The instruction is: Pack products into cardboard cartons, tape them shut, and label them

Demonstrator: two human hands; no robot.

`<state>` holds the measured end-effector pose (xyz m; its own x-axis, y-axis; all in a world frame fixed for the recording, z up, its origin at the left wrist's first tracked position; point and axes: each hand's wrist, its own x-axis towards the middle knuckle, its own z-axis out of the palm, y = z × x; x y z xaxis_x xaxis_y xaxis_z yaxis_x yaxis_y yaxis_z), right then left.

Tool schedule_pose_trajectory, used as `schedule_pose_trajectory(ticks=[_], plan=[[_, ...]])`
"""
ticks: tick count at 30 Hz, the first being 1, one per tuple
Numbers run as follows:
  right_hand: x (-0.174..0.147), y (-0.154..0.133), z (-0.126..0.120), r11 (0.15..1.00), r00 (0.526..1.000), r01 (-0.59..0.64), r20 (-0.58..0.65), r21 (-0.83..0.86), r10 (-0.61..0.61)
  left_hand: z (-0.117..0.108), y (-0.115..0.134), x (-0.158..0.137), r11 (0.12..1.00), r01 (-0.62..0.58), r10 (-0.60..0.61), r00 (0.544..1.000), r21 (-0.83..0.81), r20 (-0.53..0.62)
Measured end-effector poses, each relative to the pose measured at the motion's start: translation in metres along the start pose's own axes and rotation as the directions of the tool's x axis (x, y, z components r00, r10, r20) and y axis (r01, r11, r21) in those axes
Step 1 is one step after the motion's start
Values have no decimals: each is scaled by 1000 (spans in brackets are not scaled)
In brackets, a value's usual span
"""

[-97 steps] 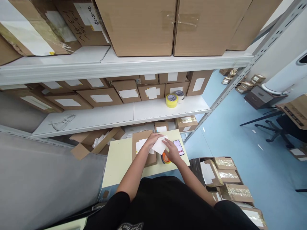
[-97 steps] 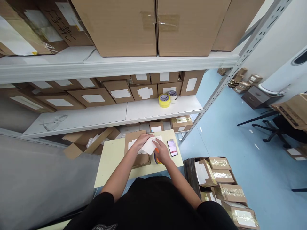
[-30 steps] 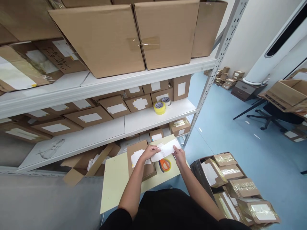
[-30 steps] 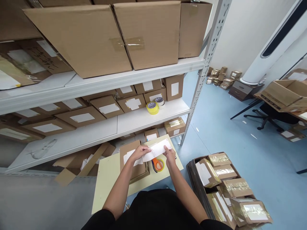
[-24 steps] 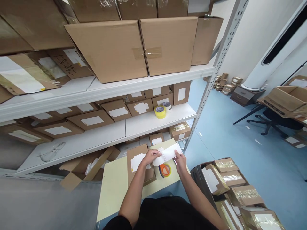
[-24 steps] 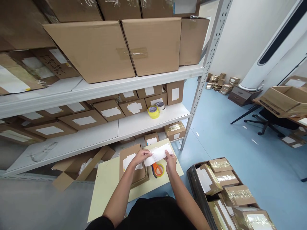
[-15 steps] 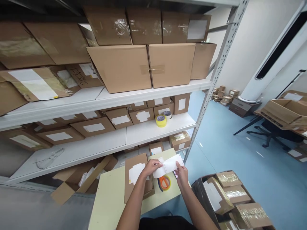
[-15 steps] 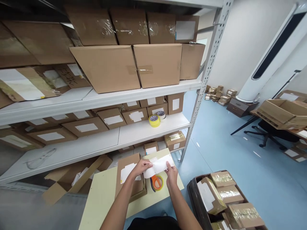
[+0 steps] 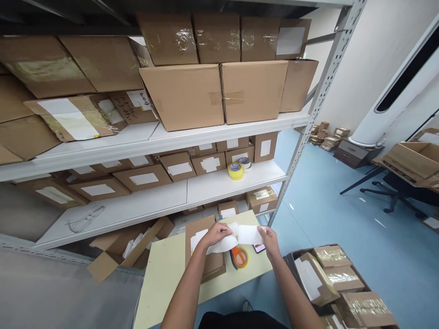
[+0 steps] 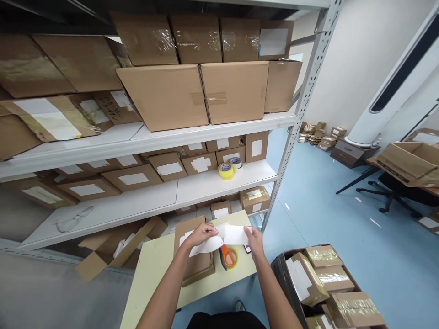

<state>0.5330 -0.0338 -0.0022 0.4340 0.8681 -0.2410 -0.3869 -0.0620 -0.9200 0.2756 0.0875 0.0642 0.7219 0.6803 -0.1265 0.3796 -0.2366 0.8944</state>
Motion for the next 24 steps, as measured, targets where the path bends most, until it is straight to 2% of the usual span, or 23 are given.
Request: schedule_pose_trajectory(ticks=[2,6,9,13,16,18,20,22,24], plan=[[-1,0,-8,999,999,-3,-36,50,5,-5,-6,-4,1000,13,-14,999,-18,-53],[-7,-4,-16,996,999,-46,1,77,46,-1,-19,5,999,50,-52,991,-15,-123],[-18,-6,-11,993,999,-51,-9,107,53,13,-23,35,998,46,-39,981,33,-189],[-35,-4,-5,991,998,-54,40,126,49,28,-24,81,978,76,-19,960,193,-278],[-44,-5,-6,997,997,-46,68,70,41,32,-25,94,953,132,-15,920,274,-391],[-46,-8,-9,999,996,-33,83,23,31,33,-25,84,954,157,-13,873,254,-488],[-46,-11,-9,1000,994,-25,106,-15,27,36,-21,61,977,151,-45,838,152,-543],[-45,-14,-5,998,990,-24,136,-57,31,40,-15,31,992,125,-119,857,-22,-502],[-43,-17,5,994,984,-9,175,-113,29,45,-7,-2,982,79,-137,920,-170,-367]])
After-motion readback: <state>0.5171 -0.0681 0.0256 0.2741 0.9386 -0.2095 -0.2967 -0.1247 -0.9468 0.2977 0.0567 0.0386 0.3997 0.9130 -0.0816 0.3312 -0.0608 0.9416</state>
